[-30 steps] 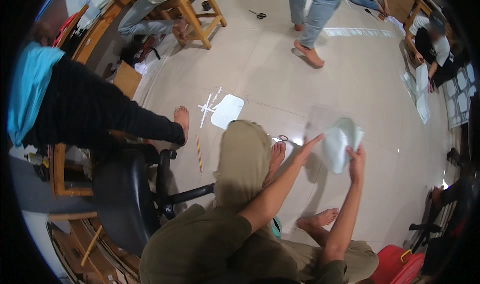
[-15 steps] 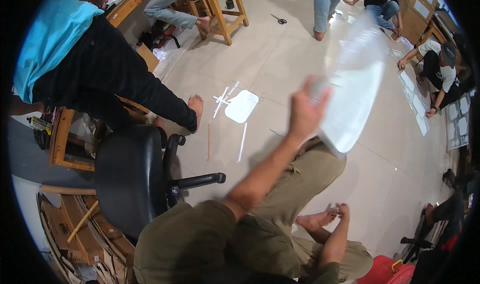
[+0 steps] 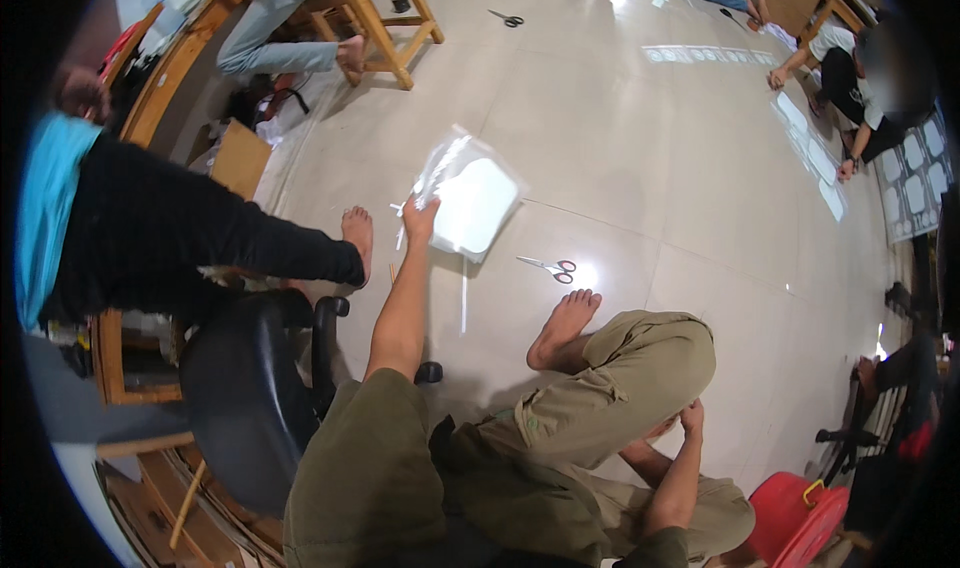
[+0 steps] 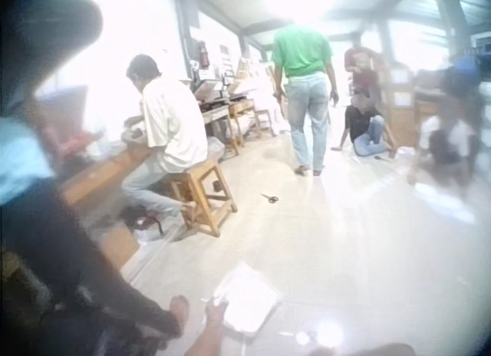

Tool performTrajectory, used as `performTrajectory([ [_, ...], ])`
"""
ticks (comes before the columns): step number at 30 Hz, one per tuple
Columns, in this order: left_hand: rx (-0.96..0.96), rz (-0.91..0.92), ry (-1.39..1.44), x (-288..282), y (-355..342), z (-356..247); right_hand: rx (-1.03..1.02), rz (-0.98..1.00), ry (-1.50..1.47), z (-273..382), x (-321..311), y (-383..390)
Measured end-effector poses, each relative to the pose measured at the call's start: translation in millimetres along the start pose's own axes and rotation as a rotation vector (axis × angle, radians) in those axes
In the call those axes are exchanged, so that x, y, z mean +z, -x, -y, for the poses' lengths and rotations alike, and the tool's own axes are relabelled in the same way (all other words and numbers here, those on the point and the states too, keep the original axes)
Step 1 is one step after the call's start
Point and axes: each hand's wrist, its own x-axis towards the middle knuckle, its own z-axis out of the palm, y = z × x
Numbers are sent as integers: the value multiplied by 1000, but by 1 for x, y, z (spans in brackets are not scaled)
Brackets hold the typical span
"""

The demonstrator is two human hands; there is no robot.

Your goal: The person retrieves a large printed sheet from a machine, unrolls it, and places it on the floor. They then sit on the floor and handle several smaller cut pieces of the printed sheet, peeling back layers and smoothing them out.

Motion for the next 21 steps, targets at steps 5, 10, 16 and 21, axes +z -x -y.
performTrajectory([
  [5,-227,-1,-1010,27,46,33,-159,61,-24,9,13,31],
  [10,-417,598,-965,51,64,64,-202,71,-30,-29,28,13],
  [16,-365,745,-1063,41,117,87,-15,95,15,12,38,21],
  [21,-271,778,-1070,40,199,68,8,118,27,18,49,18],
])
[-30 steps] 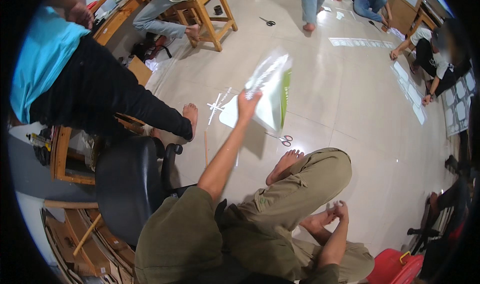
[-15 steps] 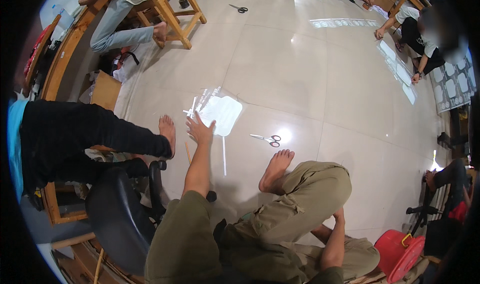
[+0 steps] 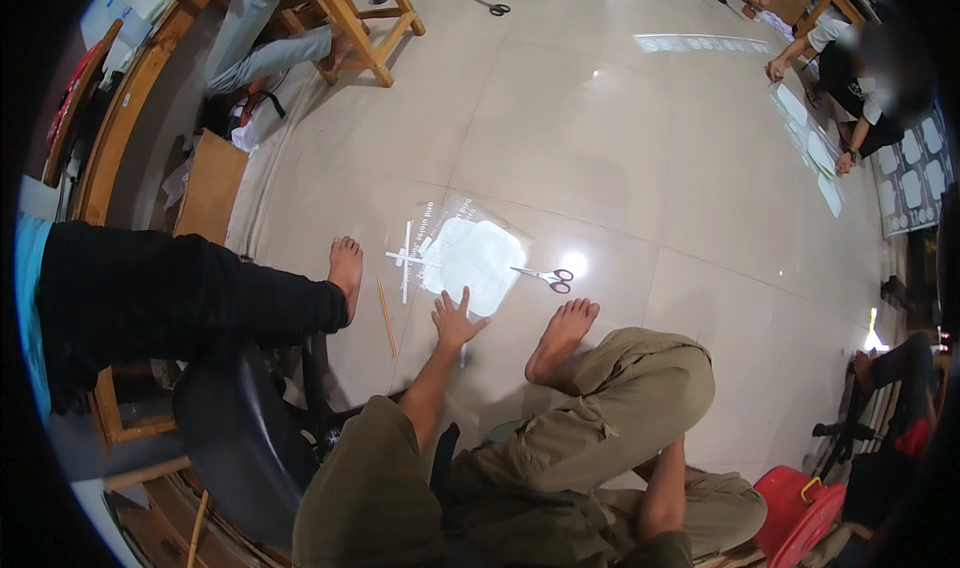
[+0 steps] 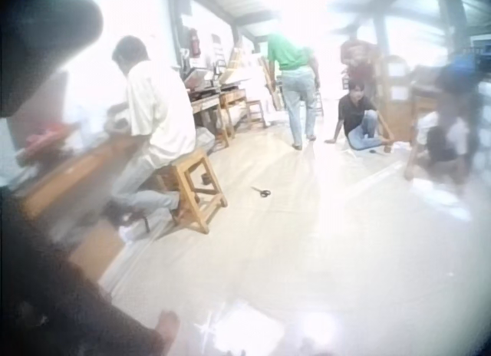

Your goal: The person retrieves a large printed sheet from a machine, unrolls it, and places it on the floor. They then sit on the floor and handle several smaller cut pieces of the printed sheet, peeling back layers and smoothing them out.

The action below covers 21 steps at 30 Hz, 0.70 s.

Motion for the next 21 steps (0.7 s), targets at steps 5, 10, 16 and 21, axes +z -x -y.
performTrajectory([
  [5,-31,-4,81,31,48,-15,-2,37,10,0,11,-8],
  [10,-88,101,103,29,58,-25,-6,91,1,-4,15,-23],
  [16,201,-42,193,-22,28,-120,-23,168,-99,47,-35,-70],
  [21,787,202,617,-167,76,-290,-475,-223,0,199,-170,-49],
])
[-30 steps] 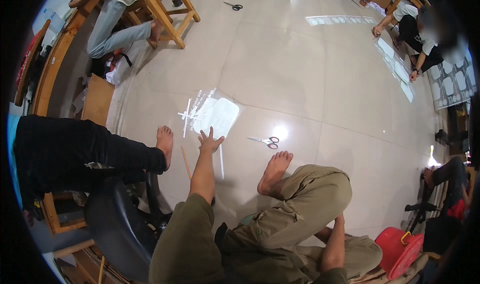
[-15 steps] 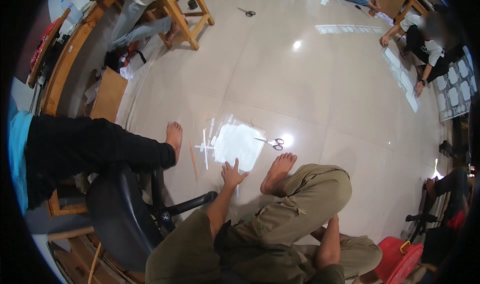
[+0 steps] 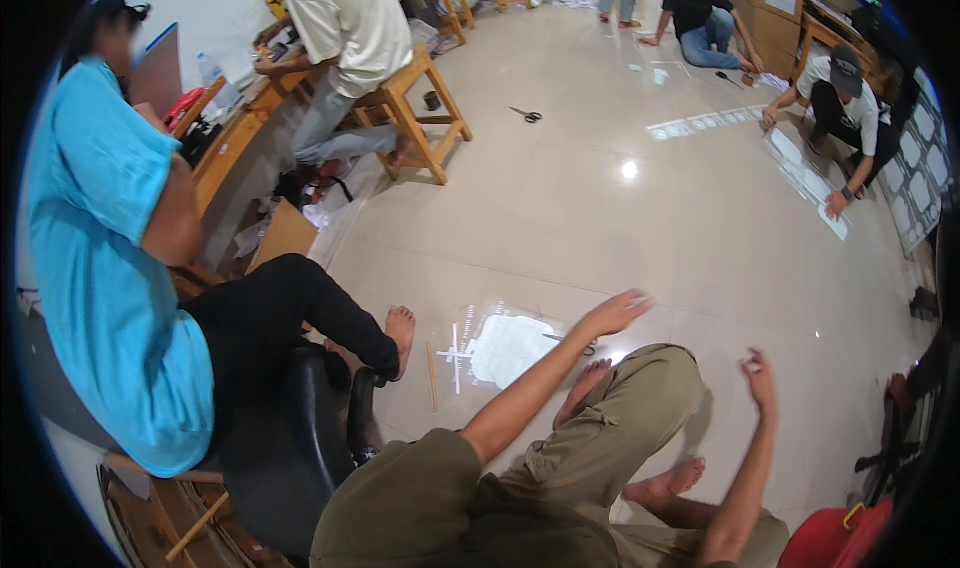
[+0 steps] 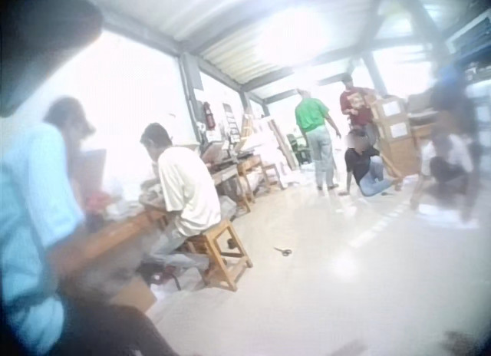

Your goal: The person retrieves a large printed sheet from a machine, unrolls it, and places it on the floor. They then sit on the floor and handle several smaller cut pieces of the printed sheet, peeling back layers and smoothing them out.

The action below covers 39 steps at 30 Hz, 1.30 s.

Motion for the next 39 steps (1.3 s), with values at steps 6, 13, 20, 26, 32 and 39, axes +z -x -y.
performTrajectory([
  [6,463,298,95,23,21,-199,-155,-159,71,89,-152,25],
  [13,217,264,-574,39,69,-186,298,336,492,-116,-193,85],
  [20,475,-128,-649,54,119,-165,869,233,261,-181,-203,155],
  [26,557,-220,-623,57,136,-166,777,119,159,-176,-205,121],
  [32,590,-235,-748,64,143,-173,493,69,89,-175,-206,94],
  [39,500,267,-687,68,154,-213,196,43,323,-29,-223,89],
])
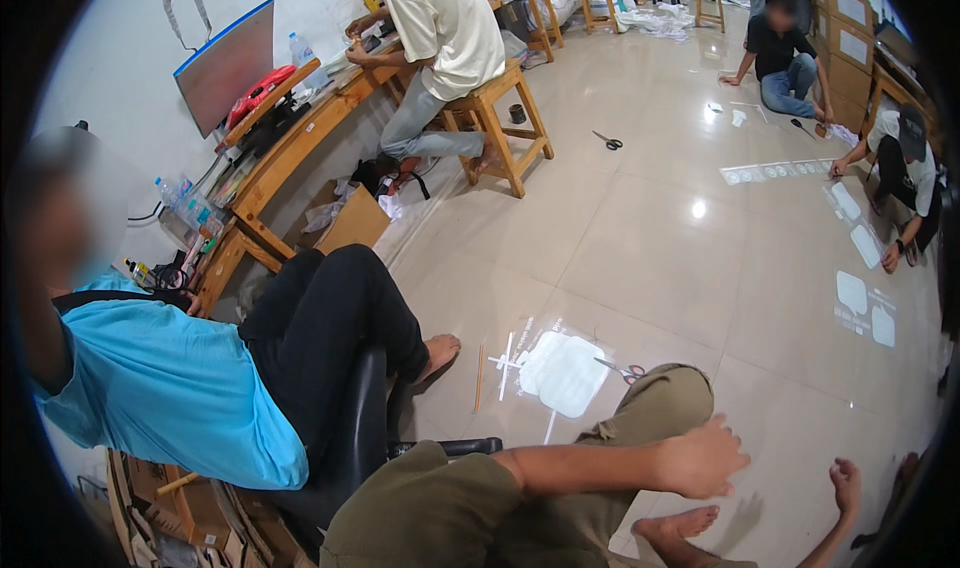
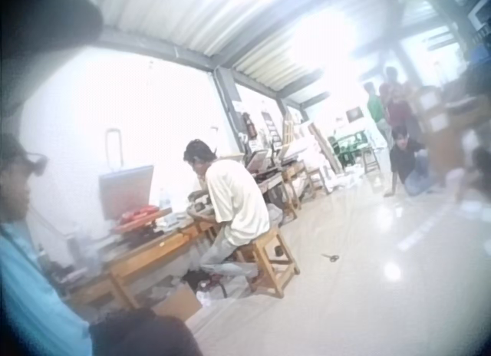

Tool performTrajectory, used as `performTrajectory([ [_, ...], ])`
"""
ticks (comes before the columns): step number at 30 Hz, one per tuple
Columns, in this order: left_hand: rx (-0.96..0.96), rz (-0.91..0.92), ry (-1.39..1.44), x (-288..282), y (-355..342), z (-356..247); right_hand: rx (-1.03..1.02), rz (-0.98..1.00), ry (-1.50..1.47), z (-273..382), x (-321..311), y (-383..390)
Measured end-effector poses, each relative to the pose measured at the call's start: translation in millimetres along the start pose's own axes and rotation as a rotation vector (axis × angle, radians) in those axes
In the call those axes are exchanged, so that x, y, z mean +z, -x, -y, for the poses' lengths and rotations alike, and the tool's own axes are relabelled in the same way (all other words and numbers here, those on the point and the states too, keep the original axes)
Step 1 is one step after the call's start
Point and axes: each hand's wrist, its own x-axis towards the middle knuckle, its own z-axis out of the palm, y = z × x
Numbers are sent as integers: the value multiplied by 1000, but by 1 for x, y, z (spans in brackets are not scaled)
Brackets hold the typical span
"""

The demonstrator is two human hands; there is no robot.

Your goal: The person retrieves a large printed sheet from a machine, unrolls it, and places it on the floor. They then sit on the floor and handle several smaller cut pieces of the printed sheet, peeling back layers and smoothing them out.

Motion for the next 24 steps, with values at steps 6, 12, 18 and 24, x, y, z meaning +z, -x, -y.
performTrajectory([
  [6,144,12,-267,-27,-91,-19,-353,12,-216,232,-21,56],
  [12,-73,-114,71,23,-125,35,-598,-171,-162,251,34,63],
  [18,41,183,409,42,-126,63,-613,17,-394,236,86,65],
  [24,142,377,828,65,-120,66,-662,323,-467,251,88,61],
])
